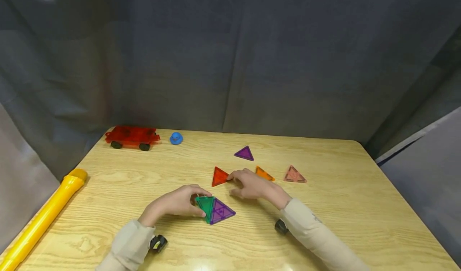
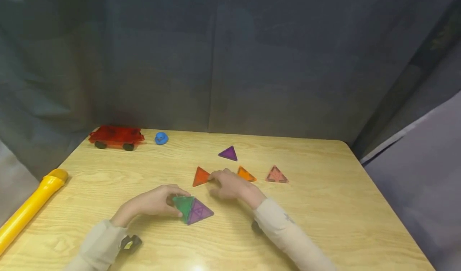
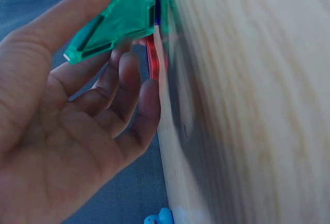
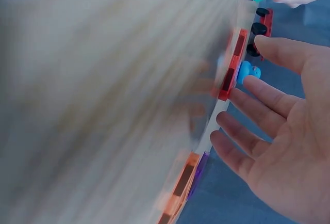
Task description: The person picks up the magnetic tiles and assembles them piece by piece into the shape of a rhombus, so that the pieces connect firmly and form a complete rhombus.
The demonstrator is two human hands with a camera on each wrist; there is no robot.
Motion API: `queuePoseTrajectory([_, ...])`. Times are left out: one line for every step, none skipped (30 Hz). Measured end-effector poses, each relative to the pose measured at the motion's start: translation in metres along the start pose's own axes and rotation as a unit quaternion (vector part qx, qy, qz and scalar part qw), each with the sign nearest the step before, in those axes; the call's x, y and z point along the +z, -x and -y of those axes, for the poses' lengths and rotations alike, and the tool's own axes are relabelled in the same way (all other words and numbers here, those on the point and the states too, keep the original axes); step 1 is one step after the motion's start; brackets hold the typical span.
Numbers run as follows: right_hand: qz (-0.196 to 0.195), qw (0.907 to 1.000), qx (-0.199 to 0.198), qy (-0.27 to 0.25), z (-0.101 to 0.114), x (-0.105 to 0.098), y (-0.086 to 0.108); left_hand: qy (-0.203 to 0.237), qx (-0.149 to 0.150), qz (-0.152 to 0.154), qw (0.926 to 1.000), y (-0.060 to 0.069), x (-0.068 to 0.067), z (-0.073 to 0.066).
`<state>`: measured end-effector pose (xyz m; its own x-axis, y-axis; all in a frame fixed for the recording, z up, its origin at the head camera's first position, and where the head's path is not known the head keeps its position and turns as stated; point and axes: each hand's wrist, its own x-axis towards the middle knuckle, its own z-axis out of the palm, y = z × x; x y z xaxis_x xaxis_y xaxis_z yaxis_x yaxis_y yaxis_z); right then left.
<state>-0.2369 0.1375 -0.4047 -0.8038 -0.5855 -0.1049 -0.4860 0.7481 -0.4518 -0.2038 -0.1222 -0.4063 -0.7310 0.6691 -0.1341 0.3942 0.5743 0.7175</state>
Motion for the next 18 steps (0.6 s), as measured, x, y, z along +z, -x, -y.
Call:
queuePoseTrajectory([0.0, 1.0, -0.003, -0.002, -0.001, 0.0, 0.003, 0.0, -0.001, 0.0, 1.0, 0.0, 0.0, 0.0])
queuePoseTrajectory([0.0, 1.0, -0.004, -0.004, -0.002, 0.001, 0.005, 0.002, -0.001, 0.001, 1.0, 0.0, 0.0, 0.0])
queuePoseTrajectory([0.0, 1.0, -0.005, -0.006, -0.003, 0.001, 0.008, 0.003, -0.002, 0.001, 1.0, 0.0, 0.0, 0.0])
queuePoseTrajectory([-0.001, 0.9999, -0.008, -0.008, -0.005, 0.002, 0.011, 0.004, -0.003, 0.001, 1.0, 0.0, 0.0, 0.0])
queuePoseTrajectory([-0.001, 0.9999, -0.011, -0.01, -0.006, 0.002, 0.013, 0.004, -0.004, 0.001, 1.0, 0.001, 0.0, 0.0])
queuePoseTrajectory([-0.002, 0.9998, -0.013, -0.015, -0.007, 0.003, 0.015, 0.003, -0.004, 0.001, 1.0, 0.001, 0.0, 0.0])
queuePoseTrajectory([-0.001, 0.9997, -0.014, -0.018, -0.008, 0.003, 0.018, 0.003, -0.005, 0.0, 1.0, 0.001, 0.0, 0.0])
queuePoseTrajectory([-0.001, 0.9996, -0.016, -0.024, -0.009, 0.004, 0.02, 0.002, -0.004, 0.0, 1.0, 0.002, 0.0, 0.0])
queuePoseTrajectory([0.0, 0.9994, -0.018, -0.029, -0.01, 0.004, 0.022, 0.002, -0.004, 0.0, 1.0, 0.003, -0.001, 0.0])
queuePoseTrajectory([0.001, 0.9993, -0.019, -0.034, -0.011, 0.004, 0.024, 0.003, -0.004, 0.0, 1.0, 0.003, -0.001, -0.001])
queuePoseTrajectory([0.002, 0.9991, -0.019, -0.038, -0.011, 0.004, 0.025, 0.003, -0.003, 0.0, 1.0, 0.004, -0.001, -0.001])
queuePoseTrajectory([0.003, 0.9989, -0.019, -0.042, -0.011, 0.003, 0.027, 0.003, -0.003, 0.001, 1.0, 0.004, -0.001, -0.001])
queuePoseTrajectory([0.003, 0.9988, -0.02, -0.045, -0.011, 0.003, 0.028, 0.004, -0.001, 0.0, 1.0, 0.004, -0.001, -0.001])
queuePoseTrajectory([0.004, 0.9986, -0.02, -0.049, -0.011, 0.002, 0.029, 0.004, -0.001, 0.0, 1.0, 0.004, 0.0, 0.0])
queuePoseTrajectory([0.004, 0.9985, -0.02, -0.051, -0.011, 0.001, 0.029, 0.004, 0.0, 0.0, 1.0, 0.003, 0.0, 0.0])
queuePoseTrajectory([0.003, 0.9985, -0.02, -0.051, -0.011, 0.001, 0.029, 0.003, 0.0, 0.0, 1.0, 0.002, 0.0, 0.0])
queuePoseTrajectory([0.002, 0.9984, -0.021, -0.053, -0.011, 0.0, 0.029, 0.003, 0.0, 0.0, 1.0, 0.002, 0.0, 0.0])
queuePoseTrajectory([-0.001, 0.9981, -0.024, -0.056, -0.011, -0.001, 0.028, 0.002, 0.001, 0.0, 1.0, 0.001, 0.0, 0.0])
